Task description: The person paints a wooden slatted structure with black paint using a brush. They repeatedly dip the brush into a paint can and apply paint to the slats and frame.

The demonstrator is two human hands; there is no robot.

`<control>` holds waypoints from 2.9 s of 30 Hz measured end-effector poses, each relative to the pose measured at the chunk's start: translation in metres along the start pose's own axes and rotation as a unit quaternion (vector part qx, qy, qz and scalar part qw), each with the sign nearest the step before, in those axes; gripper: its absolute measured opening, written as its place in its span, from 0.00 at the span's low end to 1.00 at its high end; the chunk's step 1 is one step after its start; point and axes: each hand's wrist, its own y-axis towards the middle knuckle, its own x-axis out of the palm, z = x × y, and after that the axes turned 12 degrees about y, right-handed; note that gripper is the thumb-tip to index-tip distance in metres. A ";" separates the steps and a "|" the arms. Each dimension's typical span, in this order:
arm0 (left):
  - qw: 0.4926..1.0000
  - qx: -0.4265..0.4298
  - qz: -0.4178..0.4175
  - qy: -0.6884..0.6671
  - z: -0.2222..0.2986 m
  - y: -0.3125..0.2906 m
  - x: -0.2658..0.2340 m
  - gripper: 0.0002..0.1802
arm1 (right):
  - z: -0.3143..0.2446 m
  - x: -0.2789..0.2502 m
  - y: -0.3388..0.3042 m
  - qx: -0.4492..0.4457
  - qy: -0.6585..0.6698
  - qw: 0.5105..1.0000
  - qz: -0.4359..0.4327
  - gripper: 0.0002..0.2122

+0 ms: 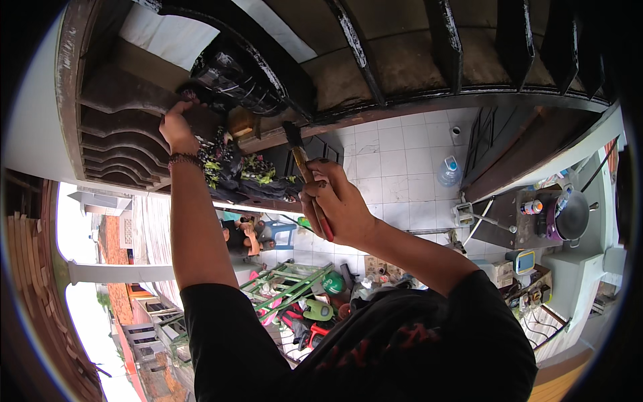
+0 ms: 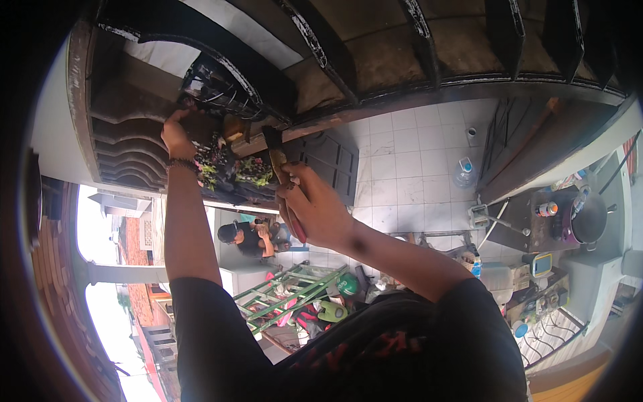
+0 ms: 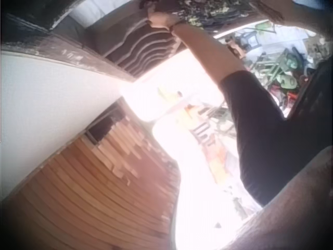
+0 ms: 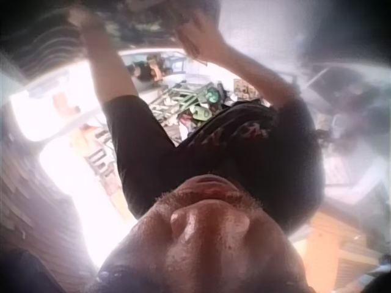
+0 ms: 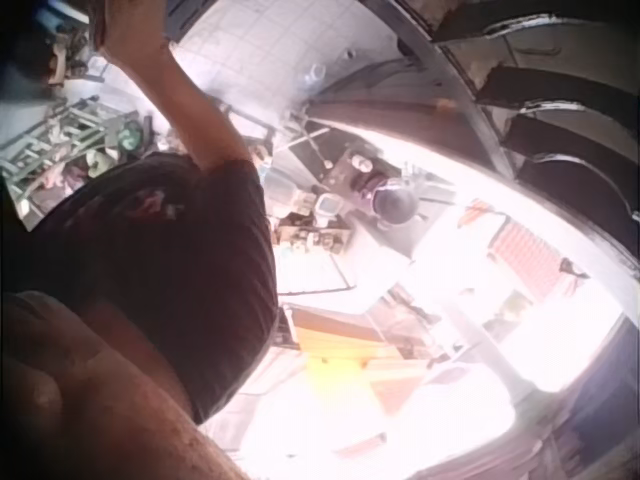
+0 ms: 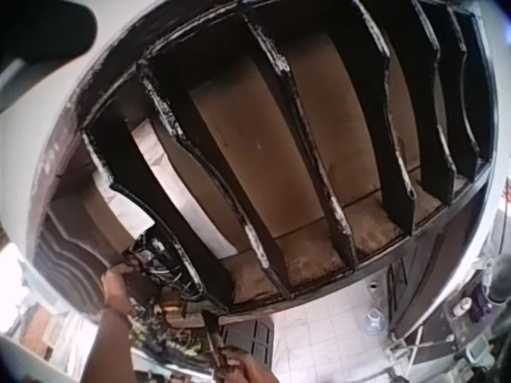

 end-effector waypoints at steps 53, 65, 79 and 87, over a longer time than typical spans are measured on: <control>0.999 0.030 -0.005 -0.019 -0.005 0.004 0.001 0.10 | -0.002 0.031 -0.003 -0.078 -0.158 0.980 0.089 0.19; 0.999 0.035 0.005 -0.014 -0.001 -0.001 0.004 0.10 | 0.000 0.036 -0.002 -0.086 -0.134 0.979 0.129 0.07; 1.000 0.027 0.003 -0.004 0.002 -0.005 0.003 0.11 | 0.007 -0.013 0.003 -0.073 -0.217 0.970 -0.081 0.14; 0.999 0.027 -0.004 0.023 -0.005 0.001 -0.002 0.14 | -0.026 -0.050 0.035 -0.040 -0.061 0.978 -0.194 0.12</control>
